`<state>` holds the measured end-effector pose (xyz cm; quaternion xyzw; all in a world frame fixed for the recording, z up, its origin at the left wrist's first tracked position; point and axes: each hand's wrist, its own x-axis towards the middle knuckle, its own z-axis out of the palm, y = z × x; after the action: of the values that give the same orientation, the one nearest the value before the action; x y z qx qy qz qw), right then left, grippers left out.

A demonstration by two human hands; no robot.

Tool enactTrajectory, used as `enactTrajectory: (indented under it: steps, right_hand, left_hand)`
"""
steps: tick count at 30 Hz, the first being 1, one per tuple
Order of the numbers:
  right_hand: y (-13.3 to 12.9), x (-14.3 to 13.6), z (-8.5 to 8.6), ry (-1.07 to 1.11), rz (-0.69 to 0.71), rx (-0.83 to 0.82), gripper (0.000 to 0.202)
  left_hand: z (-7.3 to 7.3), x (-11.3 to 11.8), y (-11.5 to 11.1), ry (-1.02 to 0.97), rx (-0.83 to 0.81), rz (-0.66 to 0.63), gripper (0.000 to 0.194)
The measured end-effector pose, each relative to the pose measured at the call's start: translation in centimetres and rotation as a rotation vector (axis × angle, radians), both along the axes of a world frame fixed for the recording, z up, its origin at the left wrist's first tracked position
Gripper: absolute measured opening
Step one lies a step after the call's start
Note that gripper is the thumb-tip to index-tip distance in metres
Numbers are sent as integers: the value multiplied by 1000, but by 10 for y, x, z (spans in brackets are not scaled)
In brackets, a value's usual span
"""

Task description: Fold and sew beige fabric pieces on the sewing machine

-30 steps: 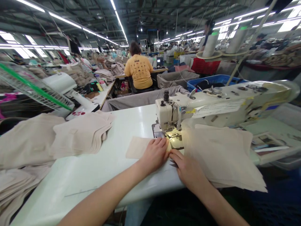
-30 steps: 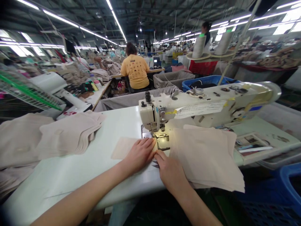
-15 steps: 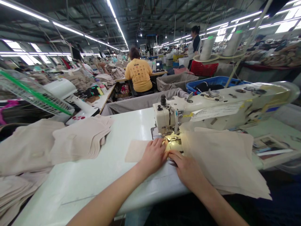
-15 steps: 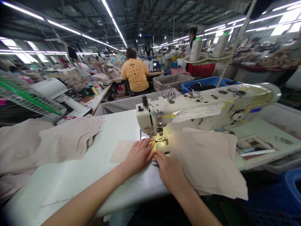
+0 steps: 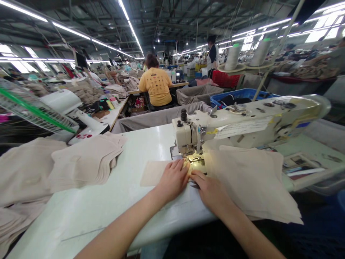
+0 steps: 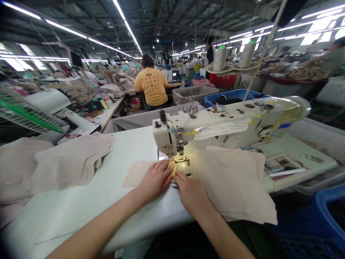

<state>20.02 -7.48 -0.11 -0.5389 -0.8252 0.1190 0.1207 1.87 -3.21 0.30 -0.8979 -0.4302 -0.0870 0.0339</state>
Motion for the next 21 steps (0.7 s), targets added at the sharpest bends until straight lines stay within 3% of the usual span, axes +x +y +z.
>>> enactTrajectory:
  steps: [9,21]
  right_hand:
    - [-13,2,4,-64,20,-44,59]
    - [26,-8,14,20,-16,-22,46]
  left_hand:
    - [1,0,-32,-61,-62,-142,22]
    - [5,-5,21,-31,-40,-119,31]
